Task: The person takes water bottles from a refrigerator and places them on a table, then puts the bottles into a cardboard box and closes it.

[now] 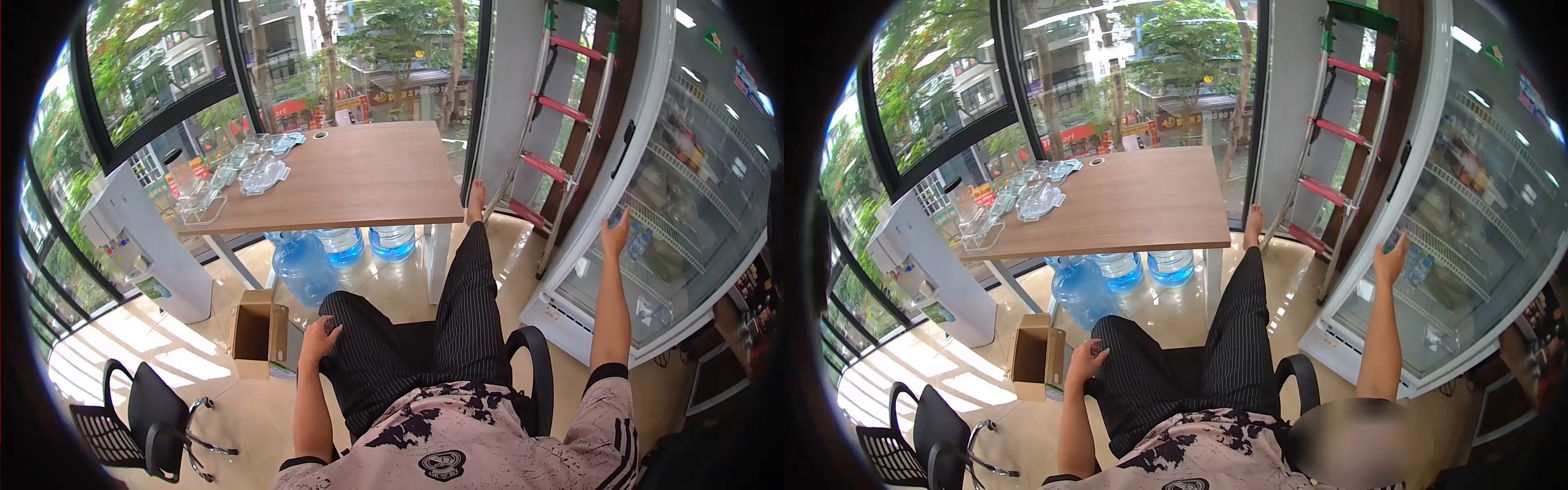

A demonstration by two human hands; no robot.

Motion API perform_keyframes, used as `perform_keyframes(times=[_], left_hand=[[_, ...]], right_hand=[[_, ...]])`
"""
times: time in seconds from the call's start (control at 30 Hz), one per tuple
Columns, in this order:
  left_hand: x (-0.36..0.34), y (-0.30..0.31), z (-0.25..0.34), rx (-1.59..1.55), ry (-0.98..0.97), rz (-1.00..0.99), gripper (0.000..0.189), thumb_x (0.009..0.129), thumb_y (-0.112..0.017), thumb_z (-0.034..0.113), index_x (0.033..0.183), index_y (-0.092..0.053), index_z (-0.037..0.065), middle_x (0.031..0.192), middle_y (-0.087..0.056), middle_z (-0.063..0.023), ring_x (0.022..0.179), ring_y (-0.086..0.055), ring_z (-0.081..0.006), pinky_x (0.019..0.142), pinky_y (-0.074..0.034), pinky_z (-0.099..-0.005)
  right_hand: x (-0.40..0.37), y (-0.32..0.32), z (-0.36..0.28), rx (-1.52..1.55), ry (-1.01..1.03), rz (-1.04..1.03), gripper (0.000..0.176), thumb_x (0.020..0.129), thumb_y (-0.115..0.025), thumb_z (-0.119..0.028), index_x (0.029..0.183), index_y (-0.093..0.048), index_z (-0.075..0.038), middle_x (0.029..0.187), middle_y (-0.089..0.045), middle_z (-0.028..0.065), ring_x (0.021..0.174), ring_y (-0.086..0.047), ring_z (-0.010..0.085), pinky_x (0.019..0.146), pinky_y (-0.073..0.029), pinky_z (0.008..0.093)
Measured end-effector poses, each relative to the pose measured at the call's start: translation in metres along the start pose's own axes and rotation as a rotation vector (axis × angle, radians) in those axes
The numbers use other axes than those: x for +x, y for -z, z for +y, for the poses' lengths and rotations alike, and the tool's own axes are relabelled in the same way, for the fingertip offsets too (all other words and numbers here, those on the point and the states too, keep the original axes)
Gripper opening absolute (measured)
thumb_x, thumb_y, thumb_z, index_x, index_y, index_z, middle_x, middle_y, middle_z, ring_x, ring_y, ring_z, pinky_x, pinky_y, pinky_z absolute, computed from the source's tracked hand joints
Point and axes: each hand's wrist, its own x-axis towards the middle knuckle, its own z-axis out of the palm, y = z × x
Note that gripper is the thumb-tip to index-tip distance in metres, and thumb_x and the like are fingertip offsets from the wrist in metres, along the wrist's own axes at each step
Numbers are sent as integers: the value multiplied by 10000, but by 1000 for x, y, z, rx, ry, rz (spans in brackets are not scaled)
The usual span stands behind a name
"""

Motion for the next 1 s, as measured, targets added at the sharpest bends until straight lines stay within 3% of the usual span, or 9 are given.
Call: perform_keyframes(times=[0.13, 0.27, 0.4, 0.57, 0.63, 0.73, 0.77, 0.93, 1.0], left_hand=[[4, -4, 1, 13, -29, -26, 408, 772, -695, 252, 1079, -604, 0, 843, -667, -179, 772, -649, -301, 718, -512, -375], [9, -5, 7, 22, -23, -57, 406, 774, -692, 246, 1081, -601, -4, 849, -666, -181, 790, -651, -307, 720, -512, -383], [14, -9, 6, -3, -38, -54, 407, 772, -693, 247, 1082, -601, -2, 861, -665, -186, 798, -650, -311, 726, -513, -386], [17, -12, 9, 10, -64, -90, 408, 767, -698, 250, 1081, -604, 7, 882, -661, -198, 816, -647, -320, 740, -512, -388], [19, -15, 6, 9, -70, -89, 408, 767, -698, 251, 1080, -604, 6, 887, -660, -200, 823, -647, -320, 743, -511, -388], [20, -18, 2, -7, -89, -98, 411, 767, -699, 256, 1079, -605, 6, 899, -658, -202, 835, -645, -322, 748, -510, -389], [23, -18, 3, 5, -98, -108, 418, 766, -701, 257, 1083, -603, 3, 897, -658, -200, 834, -644, -324, 746, -510, -389], [32, -24, 6, 48, -102, -156, 427, 763, -720, 255, 1092, -604, 9, 886, -663, -175, 810, -649, -284, 748, -513, -374], [33, -27, 6, 33, -118, -151, 457, 762, -705, 272, 1105, -591, -6, 882, -660, -192, 836, -642, -326, 742, -507, -391]], right_hand=[[-19, -11, 24, -45, 52, -71, 862, 753, -674, -178, 1458, -179, -179, 1397, -335, 258, 1293, -336, 390, 1051, -306, 419], [-50, -13, 19, -29, -47, -152, 862, 754, -678, -186, 1458, -181, -179, 1394, -339, 257, 1294, -341, 378, 1052, -307, 410], [-111, -29, 17, 104, 60, -319, 848, 762, -668, -186, 1456, -182, -150, 1373, -368, 261, 1271, -373, 376, 1041, -325, 394], [-207, -68, 26, 62, -58, -685, 836, 774, -663, -231, 1449, -190, -96, 1366, -381, 262, 1246, -410, 364, 1021, -341, 384], [-237, -95, 48, -28, 142, -856, 816, 778, -669, -313, 1437, -240, -94, 1260, -490, 280, 1172, -493, 364, 971, -392, 389], [-231, -48, -10, 149, 19, -1082, 750, 795, -664, -343, 1401, -318, -69, 1228, -516, 277, 1149, -513, 363, 951, -407, 397], [-232, -40, -19, 94, 43, -1039, 713, 787, -674, -355, 1365, -382, -57, 1168, -560, 272, 1111, -545, 357, 926, -428, 396], [-237, -44, 18, 24, -77, -1220, 719, 792, -654, -397, 1349, -395, -24, 1248, -505, 268, 1182, -487, 354, 977, -391, 382], [-233, -53, 34, -71, -65, -1247, 721, 795, -644, -414, 1341, -401, -12, 1271, -486, 268, 1204, -466, 352, 996, -376, 375]])
